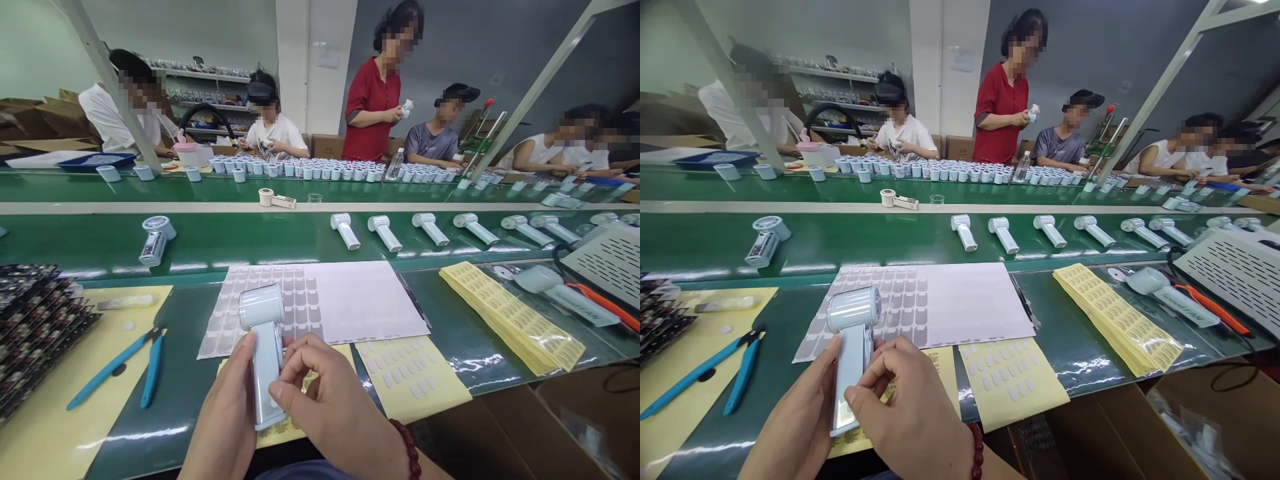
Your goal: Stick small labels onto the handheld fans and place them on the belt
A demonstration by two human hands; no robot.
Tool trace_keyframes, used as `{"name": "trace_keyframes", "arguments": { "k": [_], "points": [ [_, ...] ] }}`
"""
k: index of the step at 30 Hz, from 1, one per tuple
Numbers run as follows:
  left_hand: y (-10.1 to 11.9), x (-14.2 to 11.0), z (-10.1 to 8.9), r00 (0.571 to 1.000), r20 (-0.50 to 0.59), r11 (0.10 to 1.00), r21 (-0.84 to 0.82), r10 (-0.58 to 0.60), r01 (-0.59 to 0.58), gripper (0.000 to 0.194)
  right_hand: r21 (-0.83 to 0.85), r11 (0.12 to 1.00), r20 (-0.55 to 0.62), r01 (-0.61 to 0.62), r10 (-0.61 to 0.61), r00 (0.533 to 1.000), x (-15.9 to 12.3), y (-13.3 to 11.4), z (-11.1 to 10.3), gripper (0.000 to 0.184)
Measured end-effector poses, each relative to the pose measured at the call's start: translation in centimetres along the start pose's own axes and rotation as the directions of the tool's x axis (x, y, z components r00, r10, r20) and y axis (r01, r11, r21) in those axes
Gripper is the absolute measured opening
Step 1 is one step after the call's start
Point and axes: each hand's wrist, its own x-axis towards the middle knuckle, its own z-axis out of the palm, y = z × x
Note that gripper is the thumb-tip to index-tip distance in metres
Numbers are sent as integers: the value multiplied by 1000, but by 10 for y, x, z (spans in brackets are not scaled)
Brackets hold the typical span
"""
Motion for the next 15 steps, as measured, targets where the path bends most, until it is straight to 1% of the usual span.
{"name": "trace_keyframes", "arguments": {
  "k": [3,6,8,9,11,13,15],
  "points": [
    [0,-1,-2,999,43,1000,-24,-14,15,30,-78,993,-33,91,-94,995,1,3,1,18],
    [1,-7,-3,989,138,997,-48,-53,60,40,-161,964,-33,212,-220,975,1,6,2,20],
    [3,-13,-4,978,206,999,-26,-40,46,51,-134,955,-26,265,-271,962,1,8,1,19],
    [4,-16,-4,971,236,1000,-11,-23,26,56,-80,962,-28,262,-264,964,1,8,0,17],
    [6,-21,-5,958,287,1000,17,4,-10,68,102,971,-51,216,-212,976,1,8,-2,14],
    [8,-23,-7,951,309,999,47,2,-18,77,320,934,-58,162,-152,987,2,7,-5,16],
    [9,-22,-10,957,290,997,70,-12,-8,79,452,879,-68,151,-134,989,4,5,-7,20]
  ]
}}
